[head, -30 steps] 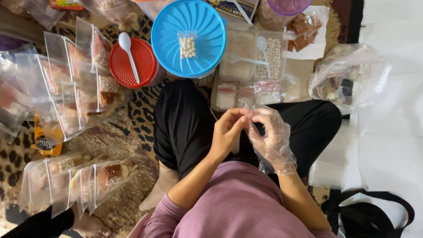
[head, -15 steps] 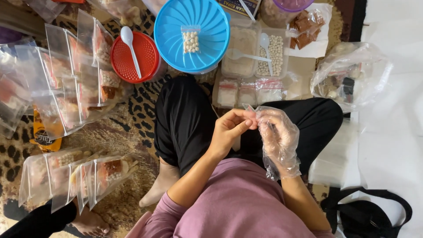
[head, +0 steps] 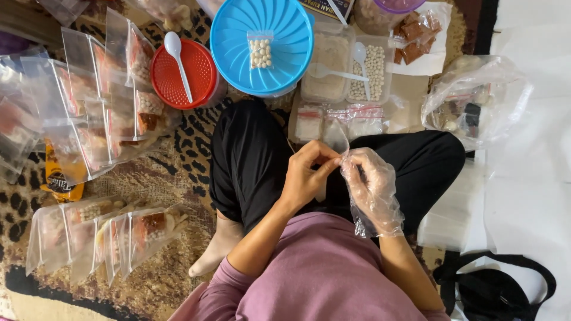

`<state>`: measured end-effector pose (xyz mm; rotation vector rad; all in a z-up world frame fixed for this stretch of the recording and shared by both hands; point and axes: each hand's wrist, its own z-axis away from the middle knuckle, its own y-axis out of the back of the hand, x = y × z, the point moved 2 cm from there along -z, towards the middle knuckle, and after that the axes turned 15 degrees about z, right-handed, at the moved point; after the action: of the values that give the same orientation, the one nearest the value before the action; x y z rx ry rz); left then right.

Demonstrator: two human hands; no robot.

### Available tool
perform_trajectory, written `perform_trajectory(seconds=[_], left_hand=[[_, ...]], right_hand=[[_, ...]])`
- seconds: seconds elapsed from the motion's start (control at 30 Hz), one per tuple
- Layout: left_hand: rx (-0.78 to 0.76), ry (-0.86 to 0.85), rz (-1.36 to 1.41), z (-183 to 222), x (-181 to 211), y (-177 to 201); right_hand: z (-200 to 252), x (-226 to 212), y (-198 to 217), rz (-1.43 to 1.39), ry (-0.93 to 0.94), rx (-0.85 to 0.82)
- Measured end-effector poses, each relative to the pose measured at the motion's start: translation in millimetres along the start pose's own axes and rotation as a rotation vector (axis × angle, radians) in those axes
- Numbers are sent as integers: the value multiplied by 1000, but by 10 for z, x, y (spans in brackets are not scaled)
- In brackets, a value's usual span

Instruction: Packaging small food items like nuts and seeds into individual plastic bags using a spoon and hands while sitting on the floor.

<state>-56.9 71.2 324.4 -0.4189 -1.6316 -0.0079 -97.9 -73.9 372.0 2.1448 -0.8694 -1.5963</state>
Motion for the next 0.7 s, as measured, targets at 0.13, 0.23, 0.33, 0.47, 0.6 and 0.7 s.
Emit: perform_trajectory(seconds=[0.13,0.23,0.33,0.47,0.6,0.7], left_hand=[[45,65,57,-23,-11,103],[77,95,65,-30,-10,122],[55,82,43,-32,10,28],[27,57,3,9,-46,-25],[4,58,25,1,-53,6],[21,18,-8,-20,-48,34]], right_hand=[[10,98,40,50,-10,42],[-15,89,41,59,-29,30],[-72,-21,-4,5,-72,-11],[-96,-53,-50,31,-103,-38],[-138,-35,-16,27,-86,-54],[-152,3,15,43,-80,-58]])
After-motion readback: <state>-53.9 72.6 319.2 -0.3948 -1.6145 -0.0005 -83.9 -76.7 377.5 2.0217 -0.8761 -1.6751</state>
